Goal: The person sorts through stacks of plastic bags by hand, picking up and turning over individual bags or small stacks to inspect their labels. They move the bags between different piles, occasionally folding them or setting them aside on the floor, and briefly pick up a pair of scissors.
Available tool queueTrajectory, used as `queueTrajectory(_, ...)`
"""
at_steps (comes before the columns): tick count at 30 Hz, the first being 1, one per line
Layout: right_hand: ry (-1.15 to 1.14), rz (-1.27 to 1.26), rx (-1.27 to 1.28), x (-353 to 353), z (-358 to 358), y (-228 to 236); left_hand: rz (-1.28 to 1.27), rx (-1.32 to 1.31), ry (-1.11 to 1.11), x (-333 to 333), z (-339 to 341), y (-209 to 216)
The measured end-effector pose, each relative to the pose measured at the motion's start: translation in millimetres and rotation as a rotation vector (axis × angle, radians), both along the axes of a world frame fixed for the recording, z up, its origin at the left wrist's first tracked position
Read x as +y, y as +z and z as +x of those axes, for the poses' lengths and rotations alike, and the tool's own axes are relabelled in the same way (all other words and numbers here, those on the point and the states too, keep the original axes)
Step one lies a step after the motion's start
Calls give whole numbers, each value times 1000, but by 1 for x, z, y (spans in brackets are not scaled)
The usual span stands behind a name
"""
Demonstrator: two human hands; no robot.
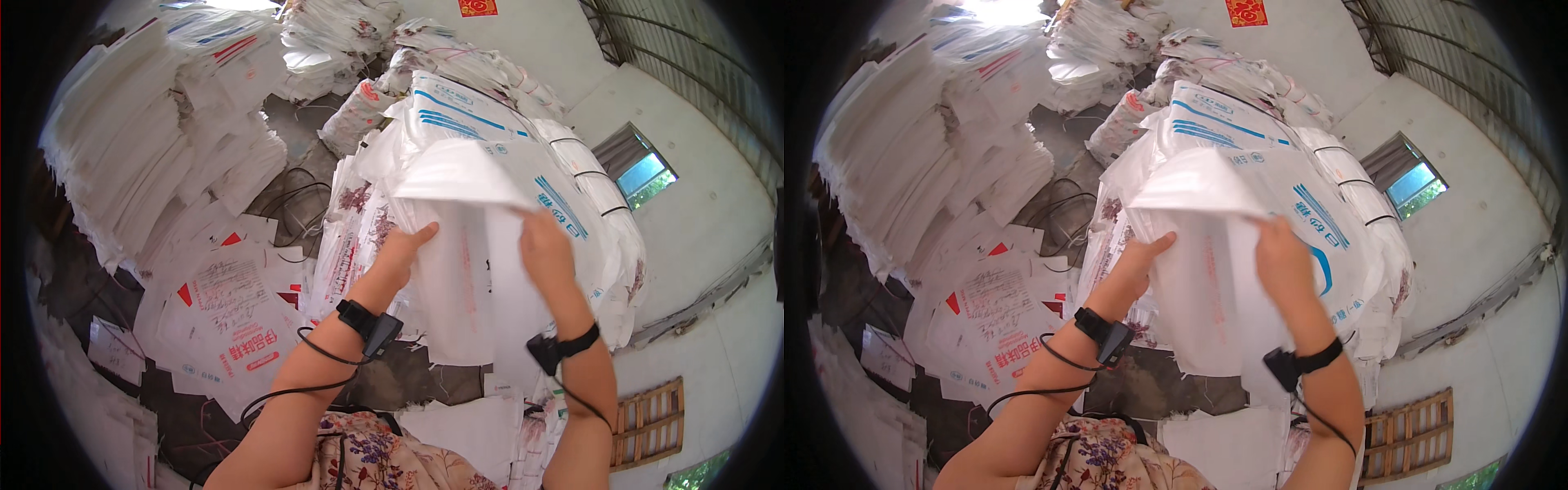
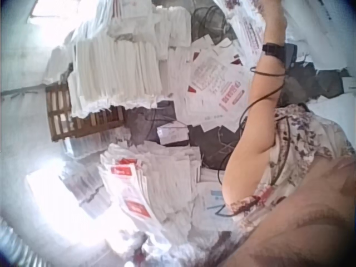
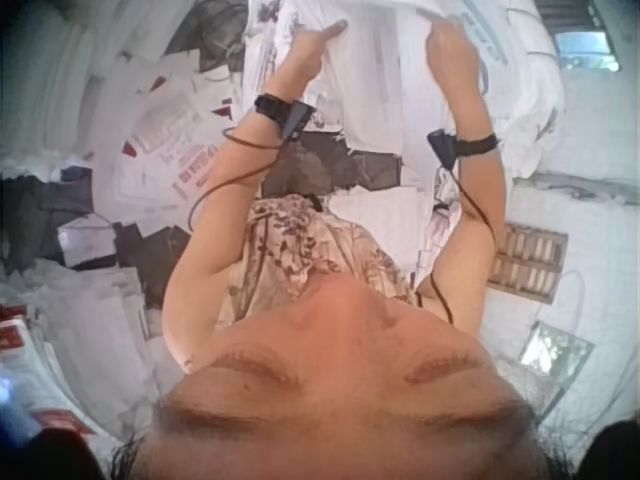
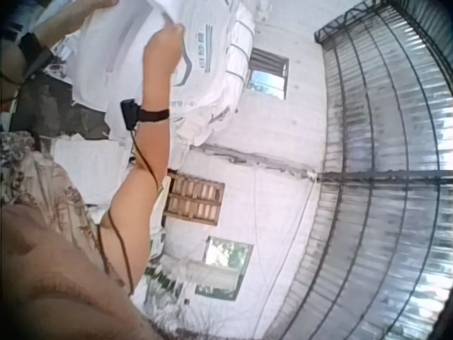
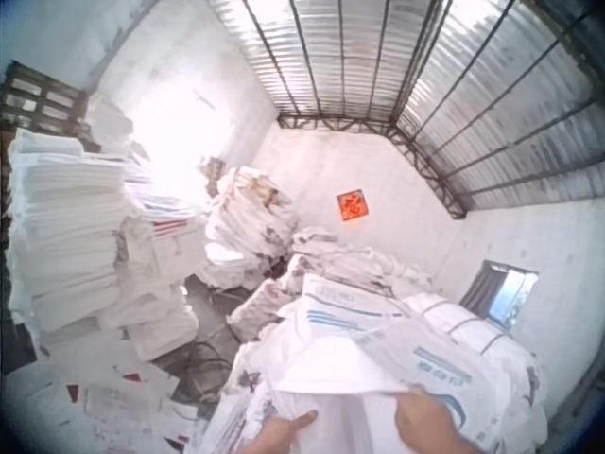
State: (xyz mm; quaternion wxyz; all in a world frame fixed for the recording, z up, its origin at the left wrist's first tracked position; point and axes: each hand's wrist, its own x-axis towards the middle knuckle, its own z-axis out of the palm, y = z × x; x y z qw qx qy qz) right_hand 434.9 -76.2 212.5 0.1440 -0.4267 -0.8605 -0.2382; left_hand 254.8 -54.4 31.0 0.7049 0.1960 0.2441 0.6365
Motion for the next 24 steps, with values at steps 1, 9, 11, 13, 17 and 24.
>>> queueTrajectory(1, -92, 21, -82, -4, 4, -26, 16, -84, -33, -2, 6, 8)
queueTrajectory(9, 2, 32, 251, -56, 5, -99, 237, 112, -57, -37, 62, 31)
queueTrajectory(11, -179, 0, 570, -58, 14, -103, 235, 229, -19, -34, 85, 15)
queueTrajectory(13, -334, -146, 609, -48, 31, -110, 95, 123, -127, -40, 97, 22)
queueTrajectory(17, -266, -261, 548, -67, 47, -124, 77, 263, -180, -48, 102, -9)
queueTrajectory(24, -398, -129, 469, -238, 83, -116, 851, 852, -179, -167, 100, -49)
